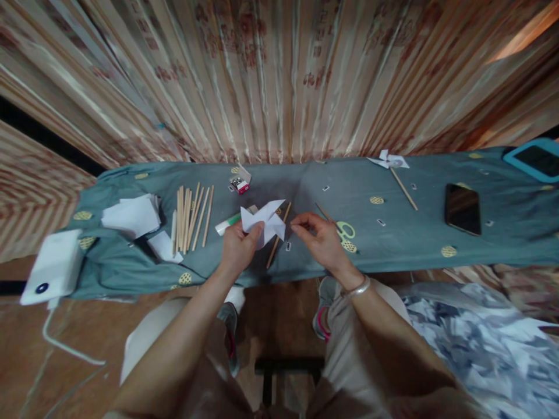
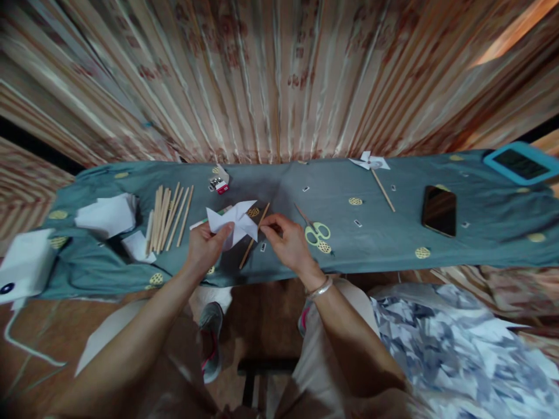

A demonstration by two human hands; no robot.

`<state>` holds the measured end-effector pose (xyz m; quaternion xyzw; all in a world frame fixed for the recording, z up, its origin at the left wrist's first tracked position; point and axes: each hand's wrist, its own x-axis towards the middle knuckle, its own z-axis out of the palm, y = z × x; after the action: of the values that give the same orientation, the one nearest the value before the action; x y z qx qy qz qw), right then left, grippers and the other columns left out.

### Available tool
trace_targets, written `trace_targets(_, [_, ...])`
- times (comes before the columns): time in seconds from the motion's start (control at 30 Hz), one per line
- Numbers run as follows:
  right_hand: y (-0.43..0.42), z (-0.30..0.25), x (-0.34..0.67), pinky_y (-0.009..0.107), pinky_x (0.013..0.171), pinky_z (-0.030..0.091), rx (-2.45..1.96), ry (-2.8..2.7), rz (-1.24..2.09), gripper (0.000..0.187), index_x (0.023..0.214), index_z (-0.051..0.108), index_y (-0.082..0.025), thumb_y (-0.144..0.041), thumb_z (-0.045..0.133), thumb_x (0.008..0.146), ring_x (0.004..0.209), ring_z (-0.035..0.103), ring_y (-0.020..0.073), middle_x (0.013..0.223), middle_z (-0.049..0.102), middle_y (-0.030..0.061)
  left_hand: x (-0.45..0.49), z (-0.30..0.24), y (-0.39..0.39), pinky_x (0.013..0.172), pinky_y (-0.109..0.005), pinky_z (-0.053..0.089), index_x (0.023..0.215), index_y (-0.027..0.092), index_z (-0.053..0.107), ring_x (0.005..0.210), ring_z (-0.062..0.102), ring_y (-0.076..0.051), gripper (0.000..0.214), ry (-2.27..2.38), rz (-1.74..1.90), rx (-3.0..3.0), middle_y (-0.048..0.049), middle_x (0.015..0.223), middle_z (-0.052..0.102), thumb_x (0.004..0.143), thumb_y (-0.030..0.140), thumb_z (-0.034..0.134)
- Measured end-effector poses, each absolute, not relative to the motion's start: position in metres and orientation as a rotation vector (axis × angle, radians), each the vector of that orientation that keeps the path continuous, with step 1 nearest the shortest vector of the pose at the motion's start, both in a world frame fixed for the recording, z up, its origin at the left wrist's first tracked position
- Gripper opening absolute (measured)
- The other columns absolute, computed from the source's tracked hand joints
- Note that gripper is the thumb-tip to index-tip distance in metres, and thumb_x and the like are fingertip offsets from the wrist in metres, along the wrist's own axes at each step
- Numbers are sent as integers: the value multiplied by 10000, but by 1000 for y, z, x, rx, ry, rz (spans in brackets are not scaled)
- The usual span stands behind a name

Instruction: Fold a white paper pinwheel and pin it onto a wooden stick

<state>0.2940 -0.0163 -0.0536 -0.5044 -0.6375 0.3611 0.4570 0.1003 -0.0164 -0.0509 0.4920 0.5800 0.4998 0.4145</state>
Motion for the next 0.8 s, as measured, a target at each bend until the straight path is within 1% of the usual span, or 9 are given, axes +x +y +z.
trace_targets(0.1, [-24, -47, 295, 304, 738, 540, -1167, -1473, 915, 110, 833, 680, -216, -323, 652, 826, 749, 667, 162, 822, 734, 13, 107, -49, -16, 620, -251, 465, 784, 149, 750, 674, 627, -181, 250, 1455, 1255, 1260, -35, 749, 737, 709, 383, 705])
trace_targets(0.27, [-31, -43, 289, 315, 788, 547, -1103, -1510, 929, 70, 875, 666, -225, -287, 635, 860, 787, 674, 161, 840, 726, 7, 117, -43, -17, 614, -256, 454, 692, 143, 718, 635, 586, -163, 245, 1457, 1281, 1227, -33, 691, 704, 670, 387, 719])
trace_targets(0.33, [-33, -42, 286, 332, 834, 546, -1100, -1556, 874, 58, 881, 665, -233, -267, 619, 876, 848, 679, 173, 872, 725, 18, 120, -42, -18, 607, -257, 449, 676, 138, 716, 613, 563, -150, 256, 1440, 1280, 1184, -31, 677, 692, 651, 393, 731])
trace_targets(0.37, [-34, -41, 284, 349, 879, 540, -1103, -1579, 832, 53, 882, 666, -236, -258, 618, 879, 912, 679, 183, 924, 725, 31, 122, -41, -18, 600, -255, 445, 677, 136, 720, 602, 553, -144, 261, 1431, 1276, 1160, -29, 671, 687, 644, 395, 733])
trace_targets(0.4, [-34, -40, 283, 371, 938, 525, -1107, -1600, 788, 49, 880, 669, -240, -251, 621, 879, 997, 669, 194, 1006, 721, 46, 123, -41, -18, 589, -252, 439, 677, 135, 724, 588, 541, -138, 264, 1424, 1270, 1139, -24, 659, 680, 637, 396, 736])
trace_targets(0.47, [-35, -38, 282, 420, 1061, 463, -1116, -1631, 711, 41, 869, 676, -249, -242, 635, 873, 1191, 603, 216, 1206, 673, 64, 125, -40, -18, 568, -246, 426, 678, 134, 729, 561, 518, -126, 266, 1402, 1255, 1107, -13, 627, 659, 627, 395, 743])
trace_targets(0.53, [-34, -37, 282, 462, 1130, 402, -1131, -1652, 671, 42, 852, 685, -258, -240, 650, 865, 1310, 524, 233, 1334, 612, 56, 126, -40, -19, 563, -243, 422, 692, 133, 734, 551, 509, -119, 267, 1370, 1248, 1076, -4, 615, 650, 626, 391, 750])
trace_targets(0.63, [-31, -39, 282, 499, 1167, 355, -1137, -1666, 669, 48, 836, 697, -269, -237, 669, 857, 1357, 484, 244, 1365, 599, 39, 127, -39, -21, 571, -241, 424, 710, 132, 737, 559, 519, -118, 267, 1331, 1242, 1034, -2, 626, 656, 624, 383, 764])
trace_targets(0.8, [-26, -46, 281, 532, 1215, 265, -1128, -1643, 705, 53, 825, 718, -269, -223, 697, 838, 1429, 404, 248, 1382, 590, 33, 128, -37, -23, 577, -238, 440, 684, 140, 735, 562, 528, -114, 260, 1280, 1237, 989, 0, 625, 667, 595, 376, 799])
